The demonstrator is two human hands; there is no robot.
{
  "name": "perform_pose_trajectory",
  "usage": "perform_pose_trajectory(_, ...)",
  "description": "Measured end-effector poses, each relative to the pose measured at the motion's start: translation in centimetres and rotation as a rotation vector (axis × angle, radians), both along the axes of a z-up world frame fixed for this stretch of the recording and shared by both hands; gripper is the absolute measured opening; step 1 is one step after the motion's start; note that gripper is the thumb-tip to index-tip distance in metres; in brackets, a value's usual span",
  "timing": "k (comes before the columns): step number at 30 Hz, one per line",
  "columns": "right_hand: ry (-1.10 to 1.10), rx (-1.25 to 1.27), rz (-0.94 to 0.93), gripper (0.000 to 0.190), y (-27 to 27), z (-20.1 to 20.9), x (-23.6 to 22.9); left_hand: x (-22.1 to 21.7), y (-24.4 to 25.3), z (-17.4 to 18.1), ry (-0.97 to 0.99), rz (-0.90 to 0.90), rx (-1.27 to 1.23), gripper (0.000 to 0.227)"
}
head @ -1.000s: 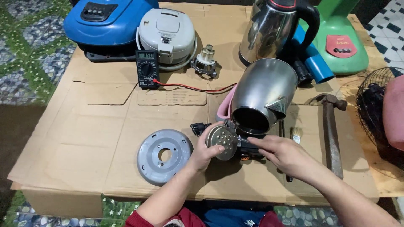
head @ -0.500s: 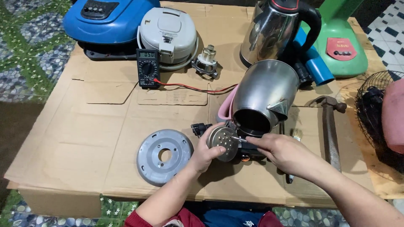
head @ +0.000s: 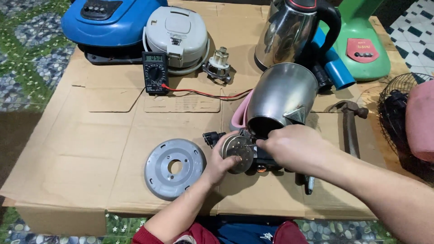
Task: Disassembling an electric kettle by removing the bottom plate screws and inspecting the internal components.
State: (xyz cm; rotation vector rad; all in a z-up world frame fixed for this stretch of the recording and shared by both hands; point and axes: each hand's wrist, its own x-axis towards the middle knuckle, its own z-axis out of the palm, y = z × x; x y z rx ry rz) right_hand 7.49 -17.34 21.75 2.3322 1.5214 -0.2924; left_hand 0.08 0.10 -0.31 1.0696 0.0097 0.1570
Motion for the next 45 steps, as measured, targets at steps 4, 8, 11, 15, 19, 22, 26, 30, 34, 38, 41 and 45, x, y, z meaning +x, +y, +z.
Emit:
perform_pose_trajectory(4,-0.313,0.240,0.370,0.015,-0.6,-4.7,0.4,0.0,-0.2,0.4,0.026,0.023,-0.037,0.081)
perform_pose_trajectory(8,-0.604,0.379,0.550,0.013,-1.4,-7.1,0.1,-0.1,-0.4,0.7,0.027,0.018,-0.068,0.081)
perform_pose_trajectory(11,-0.550,0.427,0.320,0.013,-2.5,-7.7,0.2,-0.2,-0.6,0.7,0.031,0.034,-0.089,0.080)
perform_pose_trajectory(15,-0.393,0.257,0.092,0.024,-3.4,-7.7,0.3,-0.1,-0.6,0.8,0.001,0.039,-0.084,0.082)
perform_pose_trajectory(19,-0.467,0.390,0.181,0.015,-2.5,-9.1,1.1,0.2,-0.5,0.4,-0.007,0.052,-0.029,0.079)
perform_pose_trajectory(22,-0.618,0.533,0.370,0.009,-1.6,-9.2,0.9,0.3,-0.4,0.0,-0.025,0.049,-0.040,0.080)
perform_pose_trajectory(26,-0.715,0.644,0.488,0.014,-1.3,-8.4,-0.1,-0.3,-0.6,1.4,-0.020,0.051,-0.055,0.080)
perform_pose_trajectory(30,-0.708,0.689,0.360,0.016,-3.1,-8.7,0.1,-0.4,-0.6,0.8,-0.011,0.046,-0.071,0.079)
perform_pose_trajectory(34,-0.343,0.510,-0.085,0.017,-7.0,-6.3,-1.0,-0.3,-0.6,0.8,-0.005,0.041,-0.109,0.084)
perform_pose_trajectory(38,0.567,0.416,-0.805,0.045,-11.8,-8.8,-1.8,-0.6,-0.5,1.6,0.003,0.016,-0.066,0.082)
perform_pose_trajectory(41,0.597,0.274,-0.911,0.068,-16.0,-11.2,-2.3,-1.2,-0.6,2.8,0.052,0.010,0.009,0.078)
perform_pose_trajectory(45,0.365,-0.088,-0.919,0.083,-19.1,-10.6,-2.2,-0.5,-0.9,3.7,0.058,0.046,-0.007,0.074)
